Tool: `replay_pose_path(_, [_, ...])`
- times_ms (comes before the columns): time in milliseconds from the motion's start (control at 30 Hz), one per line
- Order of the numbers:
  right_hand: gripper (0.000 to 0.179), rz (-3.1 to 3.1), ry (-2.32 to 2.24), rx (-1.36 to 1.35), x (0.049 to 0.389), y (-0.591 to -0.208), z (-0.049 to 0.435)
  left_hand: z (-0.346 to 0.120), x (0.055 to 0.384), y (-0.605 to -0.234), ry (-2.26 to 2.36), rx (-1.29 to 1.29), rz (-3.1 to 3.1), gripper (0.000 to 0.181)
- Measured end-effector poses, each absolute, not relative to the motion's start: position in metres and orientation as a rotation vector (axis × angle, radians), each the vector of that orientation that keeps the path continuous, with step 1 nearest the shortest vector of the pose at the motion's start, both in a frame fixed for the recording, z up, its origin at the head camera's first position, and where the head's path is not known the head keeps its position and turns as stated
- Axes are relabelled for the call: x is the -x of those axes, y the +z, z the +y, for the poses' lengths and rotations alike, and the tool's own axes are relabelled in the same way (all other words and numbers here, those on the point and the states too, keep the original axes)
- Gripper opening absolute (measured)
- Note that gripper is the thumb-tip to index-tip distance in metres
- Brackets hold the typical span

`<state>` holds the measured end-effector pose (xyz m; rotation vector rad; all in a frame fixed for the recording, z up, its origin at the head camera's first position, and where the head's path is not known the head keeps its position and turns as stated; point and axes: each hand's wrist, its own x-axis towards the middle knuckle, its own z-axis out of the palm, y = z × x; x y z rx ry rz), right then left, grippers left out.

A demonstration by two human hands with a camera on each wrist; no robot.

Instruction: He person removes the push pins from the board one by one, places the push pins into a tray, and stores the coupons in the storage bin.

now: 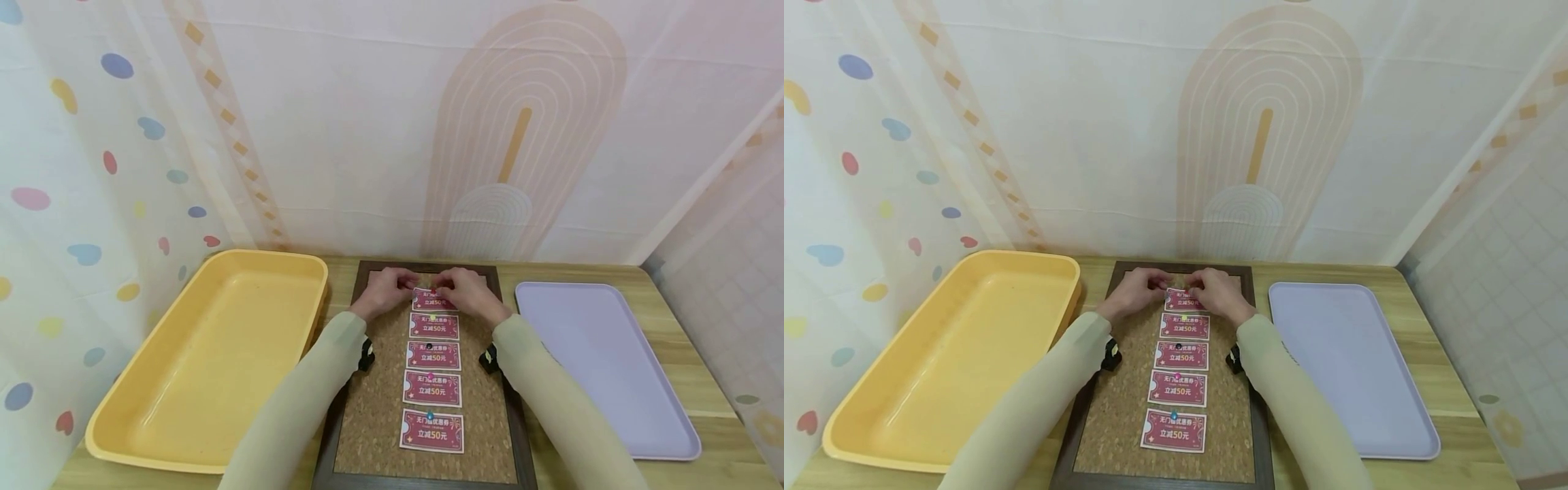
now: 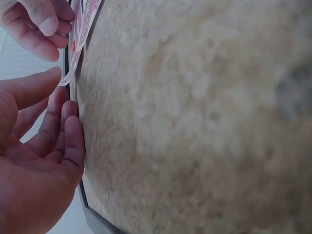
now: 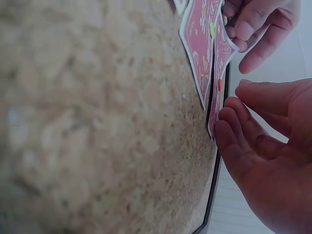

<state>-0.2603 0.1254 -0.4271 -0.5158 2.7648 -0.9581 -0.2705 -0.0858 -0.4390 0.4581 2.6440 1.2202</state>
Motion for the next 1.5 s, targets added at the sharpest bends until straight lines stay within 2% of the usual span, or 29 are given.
replay_pose_path(467, [0.022, 2.758, -0.973, 0.462, 0.265, -0.430, 0.122, -0.082, 0.268, -0.442, 1.284, -0.379, 2.637, 0.030])
replay_pose_path(967, [0.012, 2.708, -1.010, 0.422, 0.272, -0.433, 0.124, -0.083, 0.272, -0.448, 1.357, -0.351, 2.632, 0.017])
replay_pose_path(1500, [0.009, 2.713, -0.956, 0.399, 0.271, -0.431, 0.118, -0.085, 0.270, -0.444, 1.346, -0.286, 2.589, 0.018])
